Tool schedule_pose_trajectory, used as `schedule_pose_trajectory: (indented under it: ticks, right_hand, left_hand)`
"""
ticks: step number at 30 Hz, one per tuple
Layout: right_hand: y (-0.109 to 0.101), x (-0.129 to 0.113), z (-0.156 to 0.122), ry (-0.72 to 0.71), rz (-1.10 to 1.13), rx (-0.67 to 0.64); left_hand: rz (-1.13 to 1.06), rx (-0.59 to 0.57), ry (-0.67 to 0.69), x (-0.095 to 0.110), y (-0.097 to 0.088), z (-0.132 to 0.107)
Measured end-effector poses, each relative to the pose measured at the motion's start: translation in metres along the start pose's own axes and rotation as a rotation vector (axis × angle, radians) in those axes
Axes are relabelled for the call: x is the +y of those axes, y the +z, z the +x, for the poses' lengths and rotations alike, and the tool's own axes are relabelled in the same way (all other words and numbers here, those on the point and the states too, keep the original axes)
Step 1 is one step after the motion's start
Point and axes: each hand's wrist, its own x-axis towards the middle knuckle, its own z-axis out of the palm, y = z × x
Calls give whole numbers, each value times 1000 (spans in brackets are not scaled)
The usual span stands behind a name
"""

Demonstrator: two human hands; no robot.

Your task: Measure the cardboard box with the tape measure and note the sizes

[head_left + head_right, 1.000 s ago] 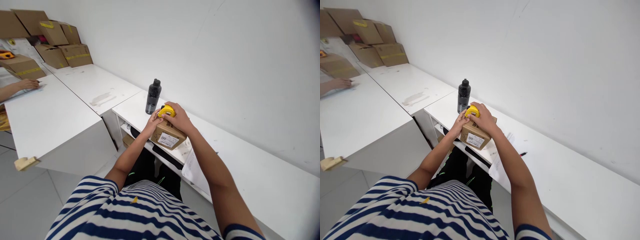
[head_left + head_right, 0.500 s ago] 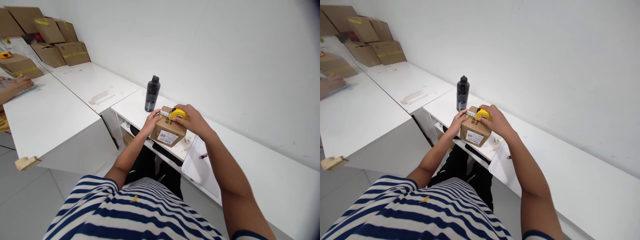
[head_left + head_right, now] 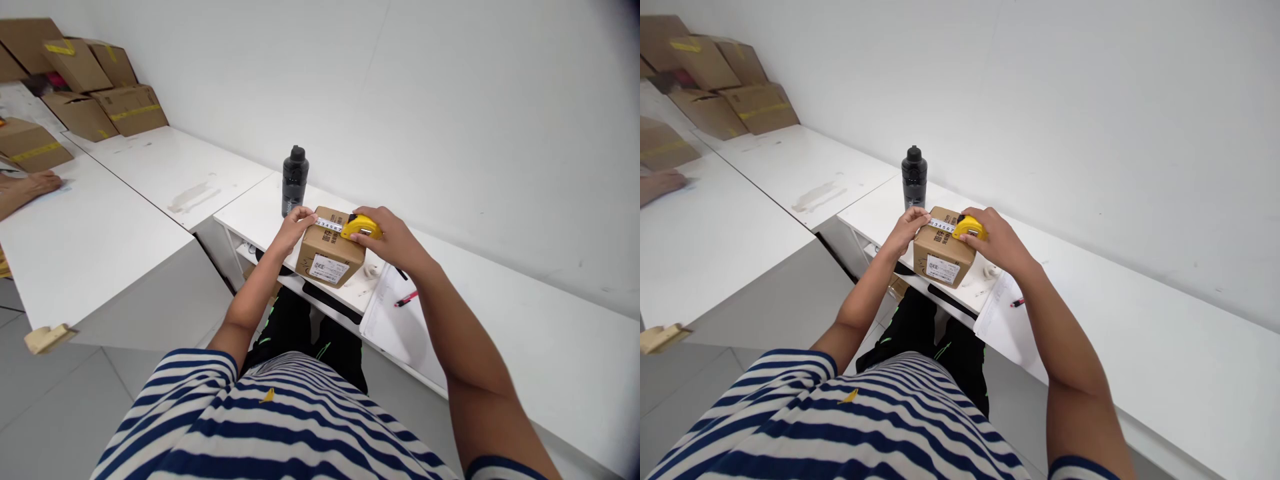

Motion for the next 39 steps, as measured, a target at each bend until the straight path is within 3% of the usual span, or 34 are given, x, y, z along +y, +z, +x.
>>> schedule_pose_trajectory:
  ticks: [8,19,39]
  right_hand:
    - [-3,-1,-2,-3,-29,-2]
    - [-23,40,-40,33,-60,69]
    - [-20,39,-42,51,-54,79]
  left_hand:
    - [96,7,8,6,-3,3]
    - [-89,95,23,-7,5,4]
    - [-105,84,-12,-5,5,4]
